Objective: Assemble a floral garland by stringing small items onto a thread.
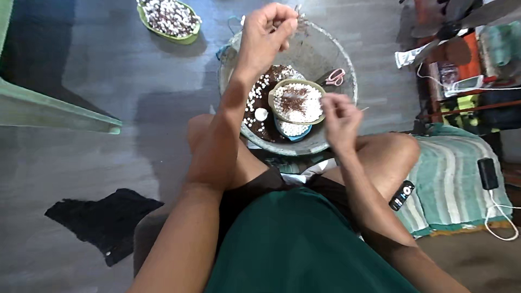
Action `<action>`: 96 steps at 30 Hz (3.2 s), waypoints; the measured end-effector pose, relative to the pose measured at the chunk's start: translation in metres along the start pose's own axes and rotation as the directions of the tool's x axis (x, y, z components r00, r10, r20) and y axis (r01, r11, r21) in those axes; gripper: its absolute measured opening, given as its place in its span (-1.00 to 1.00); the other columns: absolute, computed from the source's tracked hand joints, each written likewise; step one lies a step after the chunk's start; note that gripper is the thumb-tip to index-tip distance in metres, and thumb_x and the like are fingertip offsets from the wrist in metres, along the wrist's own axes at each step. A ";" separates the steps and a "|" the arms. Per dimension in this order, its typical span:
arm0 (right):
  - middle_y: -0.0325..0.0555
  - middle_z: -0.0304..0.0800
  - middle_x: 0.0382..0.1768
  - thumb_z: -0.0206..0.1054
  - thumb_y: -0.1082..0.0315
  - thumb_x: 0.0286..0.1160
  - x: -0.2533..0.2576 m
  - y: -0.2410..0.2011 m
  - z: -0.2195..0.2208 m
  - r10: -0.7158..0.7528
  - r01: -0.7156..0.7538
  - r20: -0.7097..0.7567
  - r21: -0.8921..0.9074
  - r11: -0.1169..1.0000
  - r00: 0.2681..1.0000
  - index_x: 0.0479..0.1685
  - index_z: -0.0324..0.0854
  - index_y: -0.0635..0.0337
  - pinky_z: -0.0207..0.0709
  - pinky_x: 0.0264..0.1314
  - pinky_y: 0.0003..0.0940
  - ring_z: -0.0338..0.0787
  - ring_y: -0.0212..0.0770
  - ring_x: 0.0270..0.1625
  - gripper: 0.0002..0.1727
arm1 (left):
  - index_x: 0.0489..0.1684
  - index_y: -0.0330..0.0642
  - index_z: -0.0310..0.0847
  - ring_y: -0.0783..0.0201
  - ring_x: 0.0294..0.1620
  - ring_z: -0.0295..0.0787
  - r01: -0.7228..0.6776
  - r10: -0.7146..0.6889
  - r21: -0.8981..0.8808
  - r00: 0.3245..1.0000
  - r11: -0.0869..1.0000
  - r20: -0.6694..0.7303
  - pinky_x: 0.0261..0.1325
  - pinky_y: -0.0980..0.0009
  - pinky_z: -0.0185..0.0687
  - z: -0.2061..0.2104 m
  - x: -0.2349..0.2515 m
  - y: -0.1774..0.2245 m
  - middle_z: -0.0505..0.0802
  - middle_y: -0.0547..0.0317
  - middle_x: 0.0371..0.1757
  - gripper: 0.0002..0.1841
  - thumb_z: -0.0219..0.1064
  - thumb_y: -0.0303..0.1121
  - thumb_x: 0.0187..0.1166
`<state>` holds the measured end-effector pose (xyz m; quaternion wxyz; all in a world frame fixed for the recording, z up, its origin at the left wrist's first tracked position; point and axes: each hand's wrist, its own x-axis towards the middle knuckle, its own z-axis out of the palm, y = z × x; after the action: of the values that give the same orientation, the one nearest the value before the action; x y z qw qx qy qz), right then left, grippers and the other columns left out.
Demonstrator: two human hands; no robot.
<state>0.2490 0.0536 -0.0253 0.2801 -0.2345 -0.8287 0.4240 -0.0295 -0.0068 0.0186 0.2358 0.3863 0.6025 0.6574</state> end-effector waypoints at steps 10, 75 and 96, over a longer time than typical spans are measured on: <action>-0.04 0.84 0.15 0.25 0.36 0.69 -0.011 0.112 0.153 0.015 0.185 0.475 -0.371 0.910 0.880 0.17 0.83 0.06 0.73 0.29 -0.04 0.82 -0.03 0.25 -0.73 | 0.06 -0.36 0.72 0.28 -0.31 0.84 0.042 -0.043 -0.133 0.999 0.990 -0.006 -0.21 0.36 0.85 0.006 0.001 -0.005 0.88 0.09 -0.15 -0.80 0.37 -0.42 0.66; 0.00 0.79 0.12 0.13 0.51 0.61 0.035 0.077 -0.044 0.378 -0.377 0.273 0.895 0.237 0.885 0.19 0.59 0.23 0.73 0.16 -0.40 0.84 -0.24 0.01 -0.73 | 0.02 -0.28 0.73 0.34 -0.32 0.81 0.002 0.007 -0.049 0.981 0.999 0.195 -0.19 0.37 0.83 0.045 -0.016 -0.006 0.86 0.18 -0.17 -0.84 0.37 -0.40 0.64; 0.09 0.84 0.11 0.23 0.56 0.67 0.070 -0.021 -0.059 0.244 -0.189 0.075 0.852 0.487 0.967 0.17 0.73 0.37 0.75 0.25 -0.30 0.87 -0.18 0.06 -0.76 | -0.08 -0.19 0.81 0.49 -0.28 0.71 -0.279 0.259 0.190 0.958 0.941 0.125 -0.20 0.55 0.67 0.069 -0.032 0.016 0.80 0.24 -0.20 -0.86 0.36 -0.38 0.62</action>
<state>0.2337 0.1203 0.0397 0.3264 -0.1808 -0.4690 0.8005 0.0466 0.0076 0.0248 0.1319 0.5193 0.5963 0.5978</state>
